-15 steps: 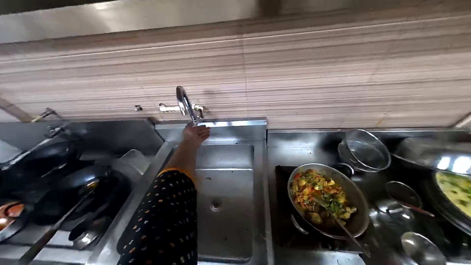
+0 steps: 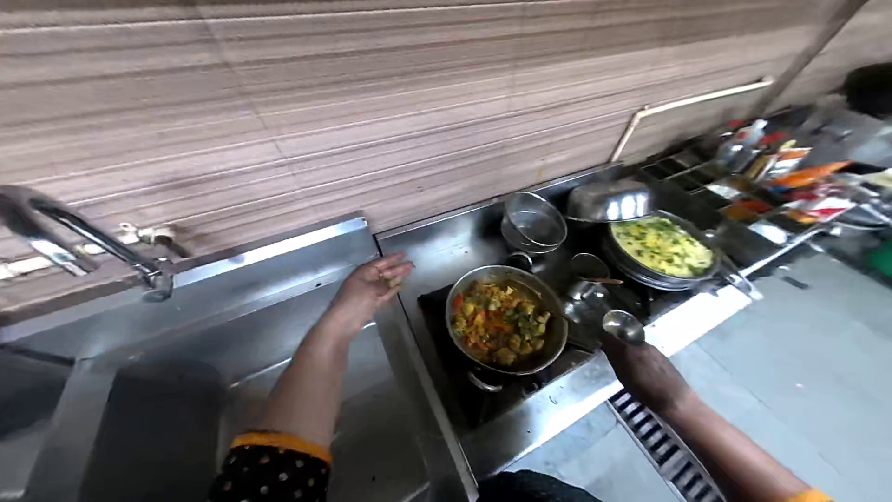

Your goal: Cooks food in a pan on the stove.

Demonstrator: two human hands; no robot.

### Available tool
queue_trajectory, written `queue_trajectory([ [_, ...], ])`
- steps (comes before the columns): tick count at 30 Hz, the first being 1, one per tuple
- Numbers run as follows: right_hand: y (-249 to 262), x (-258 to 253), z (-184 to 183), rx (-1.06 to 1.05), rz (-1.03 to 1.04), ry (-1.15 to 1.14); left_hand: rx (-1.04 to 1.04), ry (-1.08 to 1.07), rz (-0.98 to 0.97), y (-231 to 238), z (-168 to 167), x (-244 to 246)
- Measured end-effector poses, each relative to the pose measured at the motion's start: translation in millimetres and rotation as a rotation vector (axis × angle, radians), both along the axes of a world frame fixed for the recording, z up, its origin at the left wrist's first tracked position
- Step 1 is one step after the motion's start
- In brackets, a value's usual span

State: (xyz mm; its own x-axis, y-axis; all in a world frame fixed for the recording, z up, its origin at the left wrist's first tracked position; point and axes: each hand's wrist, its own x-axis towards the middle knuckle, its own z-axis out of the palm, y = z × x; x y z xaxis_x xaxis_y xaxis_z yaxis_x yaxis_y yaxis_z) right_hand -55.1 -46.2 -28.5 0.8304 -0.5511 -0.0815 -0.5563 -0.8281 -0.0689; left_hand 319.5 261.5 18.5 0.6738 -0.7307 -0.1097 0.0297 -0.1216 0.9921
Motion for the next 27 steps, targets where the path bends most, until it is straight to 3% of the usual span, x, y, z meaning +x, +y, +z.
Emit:
queue_trajectory([
  [3,-20,18,-9,-0.021,0.023,0.036,0.084,-0.214,-0.056,-36,-12,-24],
  [6,-43,30,-18,0.098,0.015,0.175,0.092,-0.306,0.069,-44,-18,-46],
  [9,-66,35,-29,0.489,-0.102,0.246,0.100,-0.303,0.204,-23,-24,-69],
  [13,-78,34,-70,1.089,-0.264,0.075,0.087,-0.211,0.319,6,-53,-97],
  [16,-65,39,-100,1.313,-0.255,-0.069,0.170,-0.162,0.351,13,-79,-127],
  [19,-62,33,-104,1.279,-0.147,-0.114,0.157,-0.112,0.392,14,-94,-154],
  [23,-78,15,-88,1.184,-0.070,-0.165,0.231,0.027,0.534,0,-86,-178],
  [25,-87,11,-74,1.011,0.034,-0.152,0.290,0.023,0.591,-10,-87,-183],
  [27,-91,14,-54,0.682,0.194,-0.092,0.314,-0.027,0.594,-17,-90,-186],
])
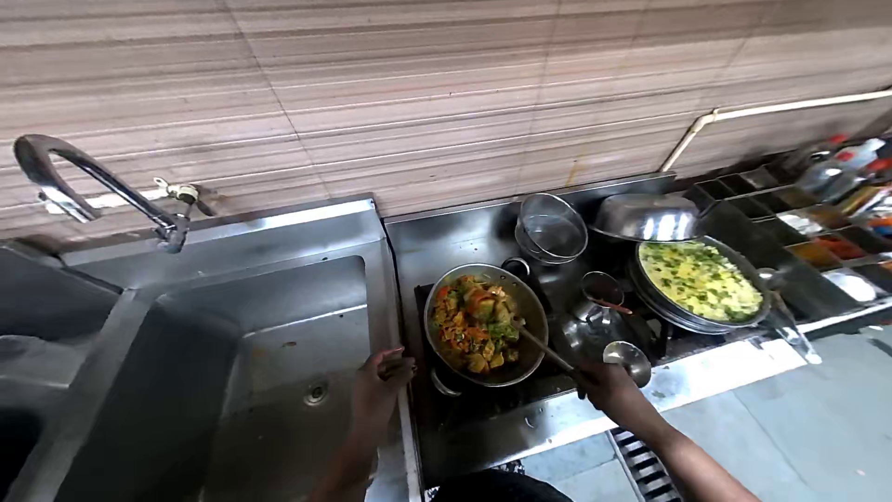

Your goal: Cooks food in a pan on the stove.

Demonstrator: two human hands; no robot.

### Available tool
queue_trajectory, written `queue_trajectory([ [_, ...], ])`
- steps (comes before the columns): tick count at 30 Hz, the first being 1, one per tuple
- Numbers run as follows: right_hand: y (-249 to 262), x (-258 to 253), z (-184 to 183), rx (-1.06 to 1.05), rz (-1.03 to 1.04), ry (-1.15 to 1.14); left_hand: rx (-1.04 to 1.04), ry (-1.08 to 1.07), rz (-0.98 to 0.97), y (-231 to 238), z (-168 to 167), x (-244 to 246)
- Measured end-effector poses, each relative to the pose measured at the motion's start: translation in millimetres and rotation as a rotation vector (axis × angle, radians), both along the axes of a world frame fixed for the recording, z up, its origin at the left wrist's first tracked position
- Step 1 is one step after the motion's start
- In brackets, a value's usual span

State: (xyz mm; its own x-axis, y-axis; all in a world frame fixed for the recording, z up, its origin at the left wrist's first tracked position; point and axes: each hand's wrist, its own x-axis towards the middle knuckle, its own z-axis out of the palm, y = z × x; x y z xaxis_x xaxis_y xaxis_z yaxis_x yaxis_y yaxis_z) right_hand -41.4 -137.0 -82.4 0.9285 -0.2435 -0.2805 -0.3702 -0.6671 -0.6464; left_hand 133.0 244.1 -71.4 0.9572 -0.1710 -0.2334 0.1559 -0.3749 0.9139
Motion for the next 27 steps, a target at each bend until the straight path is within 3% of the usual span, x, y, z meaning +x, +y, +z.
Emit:
queue_trajectory([
  [4,3,23,29,-0.412,0.148,0.052,0.070,-0.076,-0.005,-15,-5,-7],
  [8,-18,55,34,-0.539,0.061,0.216,0.103,-0.101,0.009,-24,-10,-15],
  [11,-53,48,14,-0.350,0.118,0.231,0.064,-0.069,0.028,-22,-17,-22],
  [14,-55,23,-15,0.038,0.098,0.338,0.053,-0.015,0.081,-16,-16,-33],
  [16,-28,12,-40,0.368,0.004,0.343,0.057,0.001,0.110,-7,-19,-40],
  [20,35,31,-72,0.726,-0.201,0.210,0.067,-0.011,0.119,6,-30,-54],
  [23,40,38,-79,0.745,-0.214,0.137,0.092,-0.045,0.093,11,-28,-60],
  [27,16,24,-60,0.646,-0.203,0.048,0.083,-0.028,0.092,17,-30,-59],
])
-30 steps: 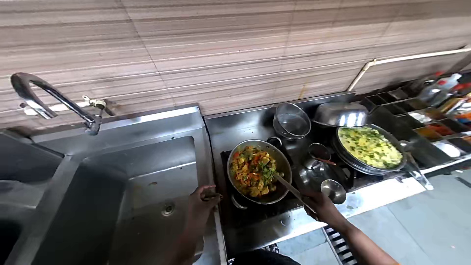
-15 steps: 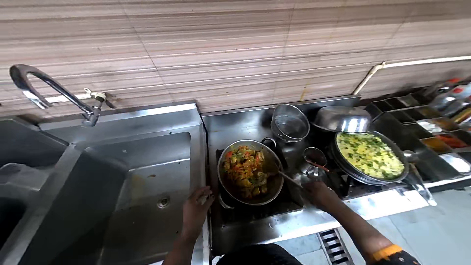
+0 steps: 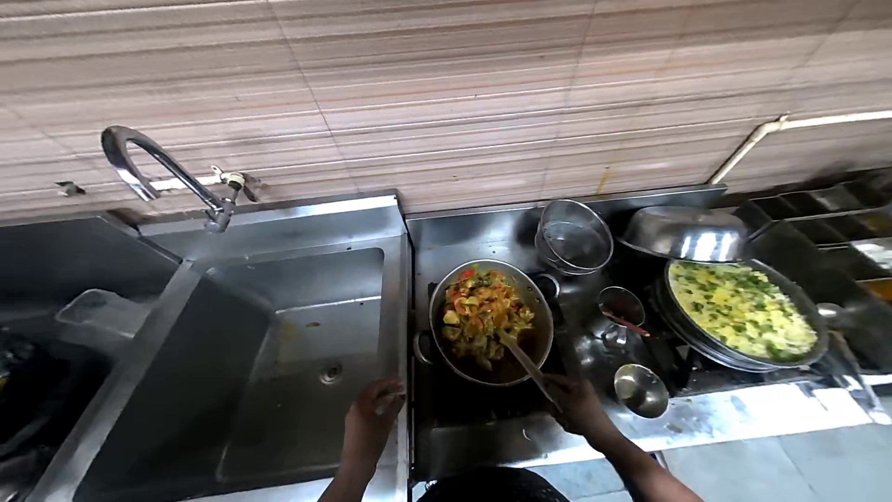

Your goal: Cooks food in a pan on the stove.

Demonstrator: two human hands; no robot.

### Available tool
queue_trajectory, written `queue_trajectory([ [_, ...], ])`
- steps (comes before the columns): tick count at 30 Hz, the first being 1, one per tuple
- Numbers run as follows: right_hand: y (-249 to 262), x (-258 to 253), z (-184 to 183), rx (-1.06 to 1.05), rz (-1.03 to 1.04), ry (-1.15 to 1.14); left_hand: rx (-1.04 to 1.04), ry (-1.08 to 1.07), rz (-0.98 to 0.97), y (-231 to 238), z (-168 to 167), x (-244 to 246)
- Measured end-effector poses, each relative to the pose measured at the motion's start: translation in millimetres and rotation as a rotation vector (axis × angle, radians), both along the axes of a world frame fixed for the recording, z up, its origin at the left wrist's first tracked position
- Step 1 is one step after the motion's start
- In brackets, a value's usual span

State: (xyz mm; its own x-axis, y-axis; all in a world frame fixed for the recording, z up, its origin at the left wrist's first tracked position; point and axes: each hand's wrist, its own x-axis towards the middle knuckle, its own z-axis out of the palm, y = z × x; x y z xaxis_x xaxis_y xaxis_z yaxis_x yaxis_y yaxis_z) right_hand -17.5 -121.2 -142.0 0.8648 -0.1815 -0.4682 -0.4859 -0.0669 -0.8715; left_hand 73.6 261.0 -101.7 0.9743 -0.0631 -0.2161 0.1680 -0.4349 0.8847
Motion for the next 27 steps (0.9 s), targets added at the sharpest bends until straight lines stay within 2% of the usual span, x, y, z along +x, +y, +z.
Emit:
queue_trajectory([
  [2,-17,-2,21,-0.210,0.067,-0.063,-0.011,0.005,-0.002,0,-3,1],
  [5,-29,7,59,-0.715,0.225,-0.092,-0.003,0.024,0.000,-3,0,6],
  [8,-31,23,86,-1.118,0.372,-0.110,-0.001,0.032,-0.010,-8,7,13],
  [10,-33,41,98,-1.249,0.422,-0.089,-0.005,0.031,-0.008,-9,11,18],
  [13,-56,73,92,-1.374,0.493,-0.012,0.003,0.018,-0.019,-9,17,20],
  [15,-77,82,87,-1.302,0.534,0.033,0.004,0.004,-0.021,-8,24,21],
  [17,-100,78,74,-1.084,0.531,0.015,-0.002,-0.015,-0.013,-3,24,19],
  [20,-112,60,58,-0.756,0.488,0.134,0.018,-0.048,-0.011,11,17,12],
  [22,-106,44,38,-0.528,0.445,0.218,0.030,-0.035,0.009,19,10,7],
  [25,-74,21,1,-0.132,0.266,0.179,0.045,0.004,0.024,27,10,1],
  [27,-50,12,-9,0.028,0.167,0.150,0.061,0.022,0.038,29,16,-2],
])
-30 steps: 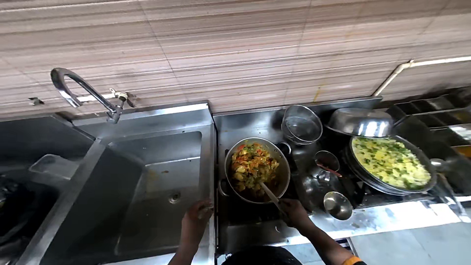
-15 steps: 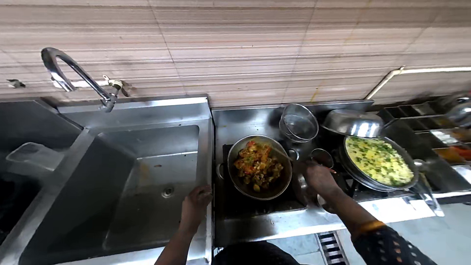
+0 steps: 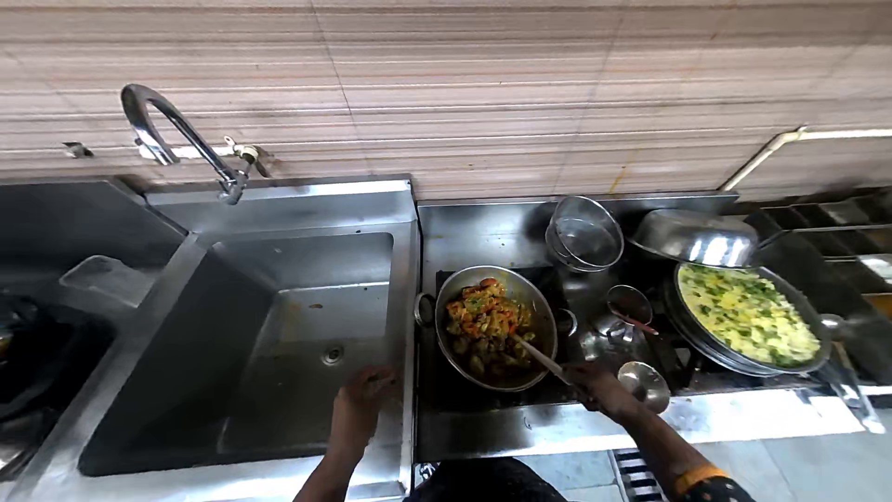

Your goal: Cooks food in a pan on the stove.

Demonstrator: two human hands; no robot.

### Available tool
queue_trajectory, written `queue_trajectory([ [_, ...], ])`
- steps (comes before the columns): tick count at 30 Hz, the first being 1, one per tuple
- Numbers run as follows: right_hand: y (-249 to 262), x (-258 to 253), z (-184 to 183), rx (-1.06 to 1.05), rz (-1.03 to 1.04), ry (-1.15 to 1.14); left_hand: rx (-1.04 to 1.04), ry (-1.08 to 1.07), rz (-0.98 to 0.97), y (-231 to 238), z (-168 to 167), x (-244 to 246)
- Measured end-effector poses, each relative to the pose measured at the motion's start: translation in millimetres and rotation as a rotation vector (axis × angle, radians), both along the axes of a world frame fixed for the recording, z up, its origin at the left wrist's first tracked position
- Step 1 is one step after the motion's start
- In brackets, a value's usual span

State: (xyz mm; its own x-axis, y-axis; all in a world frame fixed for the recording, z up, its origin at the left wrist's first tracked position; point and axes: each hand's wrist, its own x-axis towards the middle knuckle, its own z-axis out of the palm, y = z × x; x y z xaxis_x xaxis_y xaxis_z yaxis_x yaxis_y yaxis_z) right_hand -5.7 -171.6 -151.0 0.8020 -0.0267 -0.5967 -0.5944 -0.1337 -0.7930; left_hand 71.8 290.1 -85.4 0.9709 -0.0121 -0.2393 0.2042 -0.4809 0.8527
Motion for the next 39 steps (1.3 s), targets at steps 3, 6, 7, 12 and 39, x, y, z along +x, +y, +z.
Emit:
queue_trajectory([
  [3,11,-11,2,-0.024,-0.072,-0.032,0.017,0.016,0.020,-2,11,4],
  [6,5,-21,22,-0.218,-0.048,-0.107,-0.001,-0.008,0.006,0,8,13],
  [7,3,-23,29,-0.315,-0.013,-0.168,-0.011,-0.016,0.003,-1,7,15],
  [12,10,-26,76,-0.965,0.293,-0.326,-0.020,-0.048,-0.013,-13,8,30],
  [39,28,-32,53,-0.487,0.036,-0.282,-0.097,-0.064,-0.028,9,-2,34],
])
